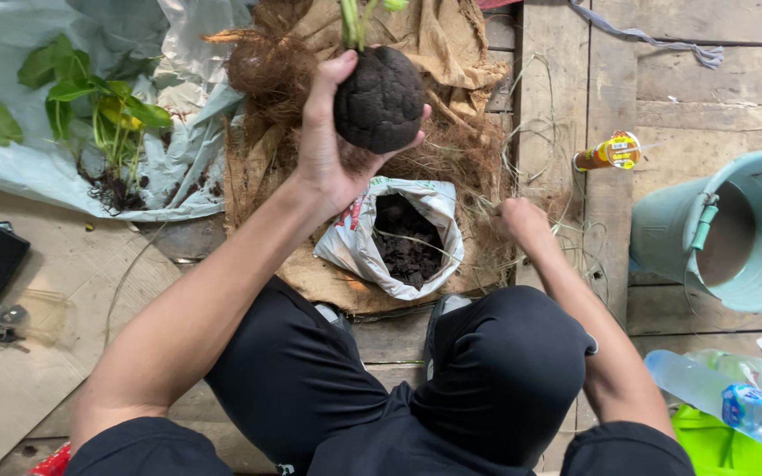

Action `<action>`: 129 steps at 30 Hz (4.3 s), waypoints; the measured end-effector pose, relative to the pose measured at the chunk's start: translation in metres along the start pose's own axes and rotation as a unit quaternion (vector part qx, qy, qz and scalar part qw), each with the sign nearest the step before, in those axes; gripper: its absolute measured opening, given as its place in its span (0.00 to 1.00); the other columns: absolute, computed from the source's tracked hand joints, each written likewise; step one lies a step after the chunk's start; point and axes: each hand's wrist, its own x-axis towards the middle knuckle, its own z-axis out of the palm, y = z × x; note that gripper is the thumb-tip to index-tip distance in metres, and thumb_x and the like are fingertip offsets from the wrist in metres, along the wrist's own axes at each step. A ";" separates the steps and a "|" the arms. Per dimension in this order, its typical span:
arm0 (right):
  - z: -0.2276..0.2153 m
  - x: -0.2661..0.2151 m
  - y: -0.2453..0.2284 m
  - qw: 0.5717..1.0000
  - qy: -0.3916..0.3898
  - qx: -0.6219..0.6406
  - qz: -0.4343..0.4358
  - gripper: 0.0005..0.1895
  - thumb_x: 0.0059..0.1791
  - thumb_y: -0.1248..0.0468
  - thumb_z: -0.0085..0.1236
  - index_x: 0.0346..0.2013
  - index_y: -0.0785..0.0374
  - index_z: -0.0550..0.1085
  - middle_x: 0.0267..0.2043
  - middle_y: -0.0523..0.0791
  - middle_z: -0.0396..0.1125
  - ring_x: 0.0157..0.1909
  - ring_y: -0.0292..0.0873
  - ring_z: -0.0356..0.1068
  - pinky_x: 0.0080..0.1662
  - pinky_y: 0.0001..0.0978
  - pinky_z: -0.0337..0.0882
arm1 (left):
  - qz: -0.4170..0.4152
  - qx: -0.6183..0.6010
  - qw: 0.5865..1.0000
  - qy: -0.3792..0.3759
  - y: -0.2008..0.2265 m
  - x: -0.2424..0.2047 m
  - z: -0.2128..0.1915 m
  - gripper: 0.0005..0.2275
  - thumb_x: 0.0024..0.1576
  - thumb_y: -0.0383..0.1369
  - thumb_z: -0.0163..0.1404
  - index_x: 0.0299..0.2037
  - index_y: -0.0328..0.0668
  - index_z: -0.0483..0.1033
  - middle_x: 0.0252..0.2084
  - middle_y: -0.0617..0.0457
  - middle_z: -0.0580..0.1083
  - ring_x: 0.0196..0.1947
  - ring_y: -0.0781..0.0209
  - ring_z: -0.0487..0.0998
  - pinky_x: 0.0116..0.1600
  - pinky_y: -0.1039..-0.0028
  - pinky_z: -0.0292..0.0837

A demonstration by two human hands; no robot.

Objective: The person wraps a plant's root ball with coconut coir and secures it with string. They hold the plant, add coir around the roots, and tie the material in place using a thin cord.

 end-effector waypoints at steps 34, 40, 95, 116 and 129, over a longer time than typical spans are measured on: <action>-0.111 0.107 -0.193 0.957 0.255 0.016 -0.140 0.43 0.43 0.45 0.65 0.68 0.58 0.61 0.66 0.60 0.58 0.55 0.56 0.68 0.37 0.42 0.74 | 0.140 -0.039 0.981 0.131 0.024 0.004 -0.038 0.28 0.53 0.52 0.51 0.59 0.43 0.67 0.48 0.43 0.77 0.43 0.51 0.84 0.43 0.61 0.85; -0.101 0.128 -0.226 0.992 0.025 0.122 -0.018 0.52 0.45 0.38 0.64 0.71 0.65 0.54 0.61 0.58 0.65 0.59 0.57 0.69 0.55 0.49 0.69 | 0.135 -0.038 0.981 0.134 0.022 0.006 -0.039 0.30 0.53 0.52 0.51 0.61 0.43 0.65 0.49 0.42 0.77 0.43 0.51 0.84 0.44 0.62 0.86; -0.043 0.055 -0.199 0.879 0.147 0.426 -0.158 0.37 0.53 0.50 0.62 0.73 0.55 0.61 0.68 0.53 0.66 0.67 0.51 0.71 0.65 0.45 0.71 | 0.208 0.018 0.968 0.137 0.056 -0.024 -0.048 0.33 0.52 0.56 0.55 0.58 0.35 0.68 0.46 0.41 0.77 0.43 0.50 0.85 0.43 0.62 0.87; -0.227 0.044 -0.207 0.845 0.171 0.388 -0.326 0.16 0.54 0.67 0.51 0.56 0.63 0.72 0.50 0.52 0.74 0.40 0.46 0.76 0.44 0.38 0.78 | 0.232 0.021 0.968 0.095 0.014 0.023 -0.027 0.32 0.52 0.49 0.54 0.64 0.39 0.62 0.52 0.41 0.72 0.44 0.51 0.84 0.41 0.66 0.87; -0.224 0.088 -0.087 0.918 0.219 0.290 -0.159 0.18 0.54 0.71 0.46 0.58 0.61 0.74 0.50 0.51 0.74 0.33 0.46 0.74 0.38 0.39 0.76 | 0.224 0.039 0.971 0.078 -0.004 0.055 -0.025 0.28 0.55 0.45 0.54 0.62 0.38 0.64 0.49 0.43 0.74 0.41 0.53 0.84 0.40 0.64 0.89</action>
